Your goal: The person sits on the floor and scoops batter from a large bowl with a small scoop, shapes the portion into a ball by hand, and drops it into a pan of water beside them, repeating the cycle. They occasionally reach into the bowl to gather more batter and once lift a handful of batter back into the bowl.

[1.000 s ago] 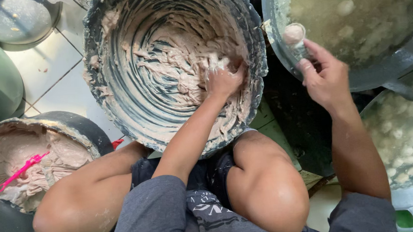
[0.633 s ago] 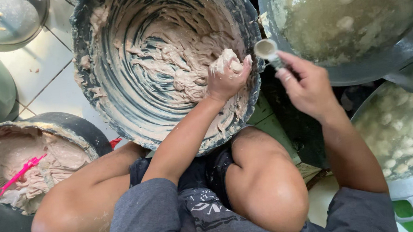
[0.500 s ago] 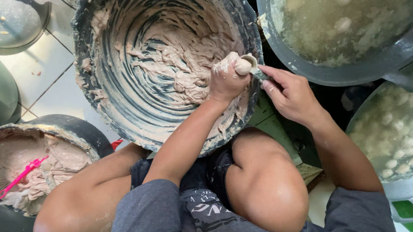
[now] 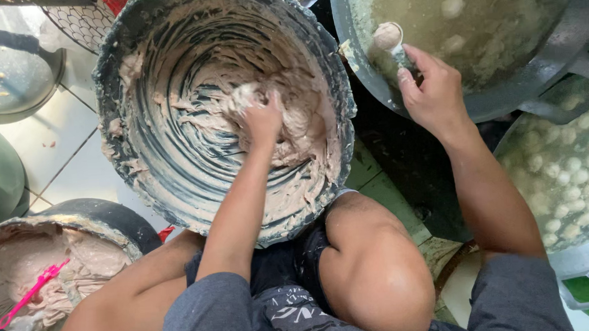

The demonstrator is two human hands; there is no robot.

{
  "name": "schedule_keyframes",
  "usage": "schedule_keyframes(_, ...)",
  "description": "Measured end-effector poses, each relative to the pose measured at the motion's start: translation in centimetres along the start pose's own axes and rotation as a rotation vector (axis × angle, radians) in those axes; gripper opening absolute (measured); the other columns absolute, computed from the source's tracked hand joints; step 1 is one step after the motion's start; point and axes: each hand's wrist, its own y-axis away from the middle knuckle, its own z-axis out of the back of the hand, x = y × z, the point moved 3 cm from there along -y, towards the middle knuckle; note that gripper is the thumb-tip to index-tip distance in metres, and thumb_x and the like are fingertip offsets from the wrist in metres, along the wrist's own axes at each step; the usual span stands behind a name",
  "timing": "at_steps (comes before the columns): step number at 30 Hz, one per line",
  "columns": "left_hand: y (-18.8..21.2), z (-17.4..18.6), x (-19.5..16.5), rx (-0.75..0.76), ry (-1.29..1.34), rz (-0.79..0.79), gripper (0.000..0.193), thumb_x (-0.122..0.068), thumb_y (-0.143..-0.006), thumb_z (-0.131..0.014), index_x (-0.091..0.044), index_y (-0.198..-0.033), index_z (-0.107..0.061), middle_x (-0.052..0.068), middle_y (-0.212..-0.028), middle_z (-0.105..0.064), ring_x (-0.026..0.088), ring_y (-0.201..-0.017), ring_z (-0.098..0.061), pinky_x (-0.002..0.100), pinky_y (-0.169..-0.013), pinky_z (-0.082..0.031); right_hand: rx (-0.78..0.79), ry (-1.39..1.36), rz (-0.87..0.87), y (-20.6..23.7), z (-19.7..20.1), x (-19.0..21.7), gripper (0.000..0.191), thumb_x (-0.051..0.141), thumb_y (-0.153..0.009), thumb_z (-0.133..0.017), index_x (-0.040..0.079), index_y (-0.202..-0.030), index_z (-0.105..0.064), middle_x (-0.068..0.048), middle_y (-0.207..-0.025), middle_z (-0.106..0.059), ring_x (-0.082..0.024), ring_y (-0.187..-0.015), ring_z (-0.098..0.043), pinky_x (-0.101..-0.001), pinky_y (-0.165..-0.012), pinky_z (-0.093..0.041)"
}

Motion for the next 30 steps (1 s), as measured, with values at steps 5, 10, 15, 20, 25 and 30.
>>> schedule_keyframes(5,5.5,-2.7,-2.3,0.043,0.01,-0.335,0.053,-0.046,-0.089,-0.075,0.003,-0.107,-0.067,0.029,-0.102,-0.07,0.047,-0.096,-0.066,0.052,-0.085,-0.052,-0.064,0.331,0.084,-1.0,0.5,-0.6,0.032,0.01,-0.099,-0.075,0.008,-0.131,-0.071,-0.017,-0.114,-0.072,-0.036,-0.096,-0.068,-0.0476,-0.082,-0.054)
schedule_keyframes(10,6.5,-2.2,-4.7,0.238,0.326,-0.39,0.028,-0.034,-0.099,-0.069,-0.007,-0.096,-0.073,0.017,-0.092,-0.072,0.04,-0.088,-0.068,0.049,-0.079,-0.054,-0.104,0.023,-0.136,0.7,1.1,0.6,0.02,0.009,-0.109,-0.066,0.004,-0.129,-0.065,-0.012,-0.105,-0.072,-0.023,-0.088,-0.069,-0.0386,-0.08,-0.055)
schedule_keyframes(15,7.0,-1.2,-6.5,0.148,0.251,-0.67,0.021,-0.028,-0.089,-0.076,-0.009,-0.087,-0.069,0.013,-0.083,-0.069,0.036,-0.076,-0.068,0.046,-0.068,-0.053,0.222,-0.364,-0.266,3.9,-0.5,4.0,0.022,0.01,-0.105,-0.064,0.002,-0.125,-0.066,-0.012,-0.097,-0.071,-0.016,-0.076,-0.062,-0.0327,-0.069,-0.05)
schedule_keyframes(20,7.7,-1.7,-6.3,0.173,0.261,-0.582,0.027,-0.029,-0.08,-0.082,-0.008,-0.089,-0.068,0.014,-0.082,-0.068,0.038,-0.079,-0.068,0.047,-0.069,-0.055,0.228,-0.151,0.177,5.3,-1.2,7.4,0.031,0.009,-0.103,-0.065,0.001,-0.133,-0.064,-0.011,-0.106,-0.07,-0.012,-0.089,-0.065,-0.0279,-0.079,-0.054)
schedule_keyframes(25,7.7,-2.1,-5.8,0.071,0.096,-0.712,0.043,-0.032,-0.068,-0.077,-0.005,-0.101,-0.071,0.021,-0.098,-0.072,0.044,-0.095,-0.069,0.052,-0.084,-0.055,0.482,-0.571,-0.402,5.6,-2.6,5.1,0.031,0.011,-0.104,-0.059,0.004,-0.133,-0.065,-0.002,-0.093,-0.07,-0.007,-0.067,-0.055,-0.0238,-0.058,-0.047)
schedule_keyframes(30,6.1,-3.5,-2.4,0.319,-0.083,-0.12,0.062,-0.058,-0.079,-0.071,-0.005,-0.11,-0.075,0.025,-0.099,-0.074,0.042,-0.096,-0.07,0.05,-0.09,-0.054,0.292,-0.524,-0.391,4.3,-0.4,2.6,0.034,0.01,-0.105,-0.06,0.006,-0.138,-0.064,-0.002,-0.093,-0.068,-0.006,-0.066,-0.053,-0.0225,-0.059,-0.045)
